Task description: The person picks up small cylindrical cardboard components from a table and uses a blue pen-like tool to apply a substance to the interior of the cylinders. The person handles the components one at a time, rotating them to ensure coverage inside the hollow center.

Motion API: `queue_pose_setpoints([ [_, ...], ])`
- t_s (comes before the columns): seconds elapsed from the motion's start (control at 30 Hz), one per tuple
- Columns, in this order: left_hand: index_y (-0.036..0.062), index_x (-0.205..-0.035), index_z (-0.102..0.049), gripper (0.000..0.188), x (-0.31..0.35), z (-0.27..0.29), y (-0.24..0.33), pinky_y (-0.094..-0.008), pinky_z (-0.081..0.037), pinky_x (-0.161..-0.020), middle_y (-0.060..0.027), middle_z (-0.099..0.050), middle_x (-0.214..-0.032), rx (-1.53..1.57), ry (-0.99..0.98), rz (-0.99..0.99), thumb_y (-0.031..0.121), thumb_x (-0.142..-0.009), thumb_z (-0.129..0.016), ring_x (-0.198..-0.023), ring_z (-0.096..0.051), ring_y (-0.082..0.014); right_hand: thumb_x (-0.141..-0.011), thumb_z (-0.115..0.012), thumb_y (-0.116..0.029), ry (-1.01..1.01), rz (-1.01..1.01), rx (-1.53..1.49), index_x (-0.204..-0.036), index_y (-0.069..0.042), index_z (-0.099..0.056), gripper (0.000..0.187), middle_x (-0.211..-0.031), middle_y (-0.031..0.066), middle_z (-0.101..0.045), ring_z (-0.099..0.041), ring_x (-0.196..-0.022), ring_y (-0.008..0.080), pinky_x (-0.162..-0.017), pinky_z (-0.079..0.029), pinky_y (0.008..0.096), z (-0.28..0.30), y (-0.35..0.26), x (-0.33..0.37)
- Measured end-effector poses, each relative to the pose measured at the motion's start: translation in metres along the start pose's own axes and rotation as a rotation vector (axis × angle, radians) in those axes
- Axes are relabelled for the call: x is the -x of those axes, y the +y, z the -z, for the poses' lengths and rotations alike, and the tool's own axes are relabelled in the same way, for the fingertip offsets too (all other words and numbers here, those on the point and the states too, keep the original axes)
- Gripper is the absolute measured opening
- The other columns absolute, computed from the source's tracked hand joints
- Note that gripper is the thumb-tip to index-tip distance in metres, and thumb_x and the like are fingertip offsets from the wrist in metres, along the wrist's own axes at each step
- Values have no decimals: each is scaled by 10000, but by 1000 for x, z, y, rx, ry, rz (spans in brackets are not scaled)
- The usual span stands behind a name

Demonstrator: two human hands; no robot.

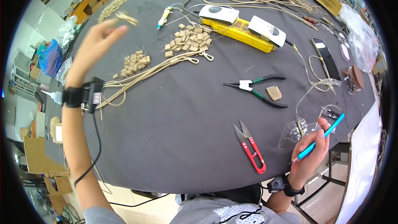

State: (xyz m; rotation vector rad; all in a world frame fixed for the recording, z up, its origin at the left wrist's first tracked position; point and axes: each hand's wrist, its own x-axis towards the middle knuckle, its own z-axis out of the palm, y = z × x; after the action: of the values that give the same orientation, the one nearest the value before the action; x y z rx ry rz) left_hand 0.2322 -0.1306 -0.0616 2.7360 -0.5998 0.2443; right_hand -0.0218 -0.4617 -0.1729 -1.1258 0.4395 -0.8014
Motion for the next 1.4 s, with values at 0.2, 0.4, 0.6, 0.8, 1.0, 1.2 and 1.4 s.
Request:
queue_pose_setpoints([
  [0.2, 56, -966, -567, 281, 1, -94, 24, -157, -289, -494, 88, -412, -648, 556, -138, 219, 295, -860, -463, -559, -338, 7, -856, -398, -185, 40, -39, 4, -1022, 20, -400, 264, -397, 42, -396, -292, -228, 89, -200, -235, 199, 2, 7, -3],
  [0.4, 34, -904, -603, 280, -12, -124, 27, -243, -369, -729, -23, -531, -815, 408, -169, -28, 283, -837, -493, -802, -479, -107, -858, -380, -209, 47, -33, 55, -1048, 30, -366, 306, -380, 42, -369, -257, -218, 92, -190, -218, 206, 0, 11, -5],
  [0.6, 20, -886, -596, 284, -18, -122, 47, -260, -377, -691, -55, -503, -806, 99, -281, -64, 284, -812, -524, -745, -475, -149, -856, -358, -207, 116, 4, 111, -1049, 38, -367, 312, -373, 24, -352, -230, -221, 78, -190, -200, 193, -3, 13, -7],
  [0.8, 22, -853, -534, 307, -15, -114, 33, -251, -359, -601, -31, -425, -695, 197, -73, -149, 318, -852, -452, -635, -408, -115, -852, -367, -208, 108, 0, 102, -1053, 36, -370, 315, -380, 21, -355, -237, -228, 73, -194, -205, 190, -5, 14, -8],
  [1.0, 41, -881, -463, 335, 3, -65, 28, -214, -343, -550, 5, -420, -687, 641, -255, 305, 365, -884, -377, -593, -404, -76, -855, -361, -206, 114, 17, 92, -1062, 43, -362, 324, -383, 26, -356, -230, -221, 82, -186, -218, 194, 3, 15, -7],
  [1.2, 10, -903, -484, 338, 23, -98, 22, -236, -354, -591, -19, -436, -714, 142, -243, 113, 238, -718, -651, -686, -437, -102, -858, -360, -218, 134, -21, 90, -1070, 41, -360, 335, -379, 27, -344, -219, -216, 85, -182, -222, 196, -6, 14, -6],
  [1.4, -26, -874, -510, 353, 20, -106, 24, -310, -374, -667, -120, -493, -776, 65, -150, -10, 235, -691, -661, -733, -482, -243, -862, -356, -235, 158, -24, 114, -1077, 38, -352, 347, -378, 21, -334, -220, -217, 83, -181, -222, 193, -5, 13, -6],
])
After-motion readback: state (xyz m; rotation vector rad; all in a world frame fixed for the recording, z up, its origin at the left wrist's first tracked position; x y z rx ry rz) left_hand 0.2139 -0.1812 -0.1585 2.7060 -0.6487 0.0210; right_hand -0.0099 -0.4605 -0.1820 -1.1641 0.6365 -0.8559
